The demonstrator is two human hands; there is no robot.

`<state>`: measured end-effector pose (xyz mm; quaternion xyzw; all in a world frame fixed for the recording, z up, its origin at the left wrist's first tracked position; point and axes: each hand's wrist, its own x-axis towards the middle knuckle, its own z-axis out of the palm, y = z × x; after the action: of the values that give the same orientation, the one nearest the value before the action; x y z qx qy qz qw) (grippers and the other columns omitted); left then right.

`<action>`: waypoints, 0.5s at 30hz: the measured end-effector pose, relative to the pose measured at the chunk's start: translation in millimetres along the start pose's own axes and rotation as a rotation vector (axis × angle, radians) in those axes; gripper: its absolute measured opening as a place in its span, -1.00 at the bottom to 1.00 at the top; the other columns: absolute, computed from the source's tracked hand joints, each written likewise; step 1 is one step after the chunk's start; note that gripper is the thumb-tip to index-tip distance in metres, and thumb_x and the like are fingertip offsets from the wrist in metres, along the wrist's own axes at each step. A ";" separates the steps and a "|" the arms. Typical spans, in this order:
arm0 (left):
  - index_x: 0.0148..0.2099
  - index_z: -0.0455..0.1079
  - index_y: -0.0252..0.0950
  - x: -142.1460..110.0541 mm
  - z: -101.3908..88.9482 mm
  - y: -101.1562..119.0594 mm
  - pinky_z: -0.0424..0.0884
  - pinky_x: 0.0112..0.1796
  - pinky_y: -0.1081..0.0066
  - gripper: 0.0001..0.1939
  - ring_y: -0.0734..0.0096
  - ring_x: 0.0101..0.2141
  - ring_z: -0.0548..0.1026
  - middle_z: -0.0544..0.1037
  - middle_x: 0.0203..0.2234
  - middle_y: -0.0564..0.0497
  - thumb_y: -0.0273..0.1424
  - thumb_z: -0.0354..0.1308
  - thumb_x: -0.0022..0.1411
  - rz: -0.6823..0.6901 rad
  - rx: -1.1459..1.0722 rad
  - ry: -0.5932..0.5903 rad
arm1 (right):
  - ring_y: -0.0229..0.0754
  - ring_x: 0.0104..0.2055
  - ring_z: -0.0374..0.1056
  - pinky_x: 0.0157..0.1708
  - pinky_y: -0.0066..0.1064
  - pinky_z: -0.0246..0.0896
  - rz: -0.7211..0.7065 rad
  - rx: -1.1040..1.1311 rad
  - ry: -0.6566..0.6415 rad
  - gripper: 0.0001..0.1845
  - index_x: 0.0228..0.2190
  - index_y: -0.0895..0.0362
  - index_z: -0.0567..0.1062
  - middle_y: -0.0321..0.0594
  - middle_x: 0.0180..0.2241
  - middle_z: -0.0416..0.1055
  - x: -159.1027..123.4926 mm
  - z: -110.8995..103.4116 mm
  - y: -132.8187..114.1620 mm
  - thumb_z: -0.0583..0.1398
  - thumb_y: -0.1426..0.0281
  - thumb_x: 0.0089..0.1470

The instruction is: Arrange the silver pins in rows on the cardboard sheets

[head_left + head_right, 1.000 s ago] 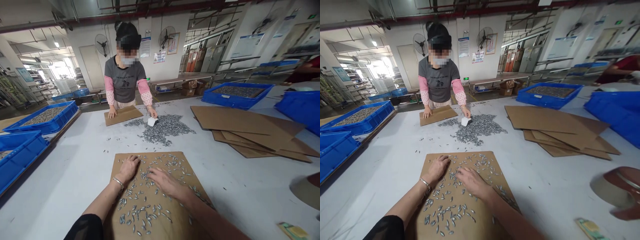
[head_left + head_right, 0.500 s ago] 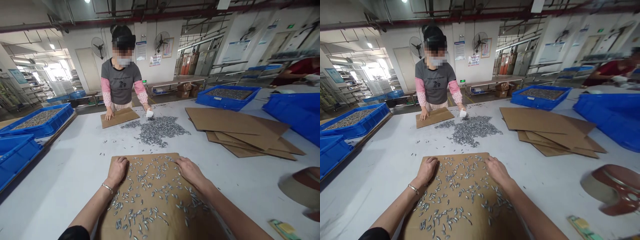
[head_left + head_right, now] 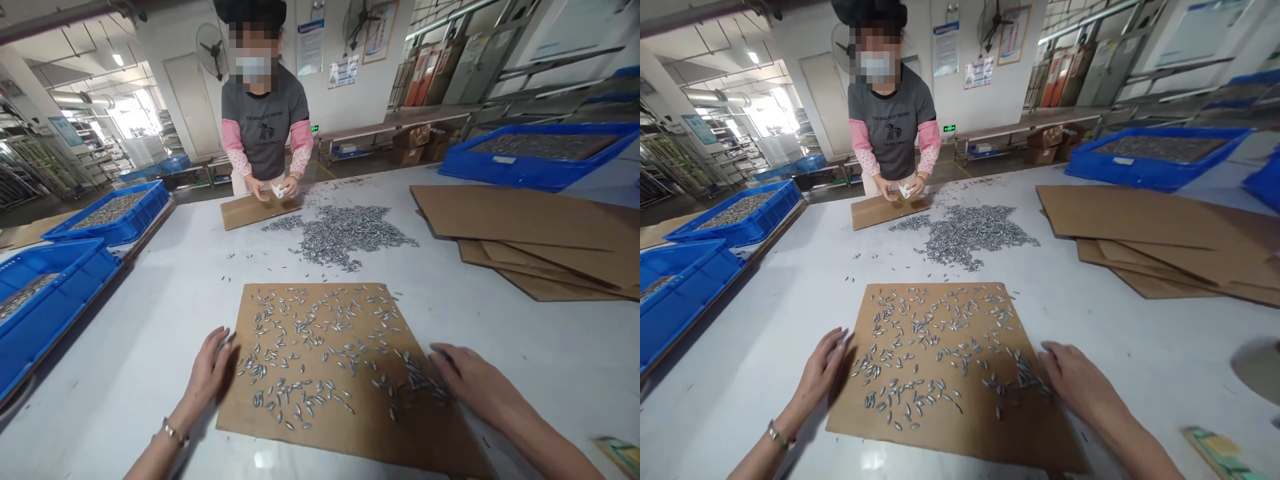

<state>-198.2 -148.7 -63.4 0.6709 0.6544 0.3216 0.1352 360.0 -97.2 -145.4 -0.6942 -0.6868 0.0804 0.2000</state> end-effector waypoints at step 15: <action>0.17 0.43 -0.23 -9.2 31.8 9.2 0.34 0.28 -0.13 -0.52 -0.01 0.25 0.40 0.47 0.20 -0.19 -0.04 -0.02 0.45 0.001 -0.083 0.121 | 0.01 -0.04 0.49 0.05 -0.18 0.37 -0.034 -0.046 0.112 -0.56 -0.06 0.15 0.59 0.02 -0.12 0.59 9.4 7.8 -63.2 -0.04 0.35 0.31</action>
<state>-171.0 -150.9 -84.2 0.6445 0.6472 0.3882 0.1230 299.2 -88.1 -126.3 -0.6902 -0.6879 0.0221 0.2236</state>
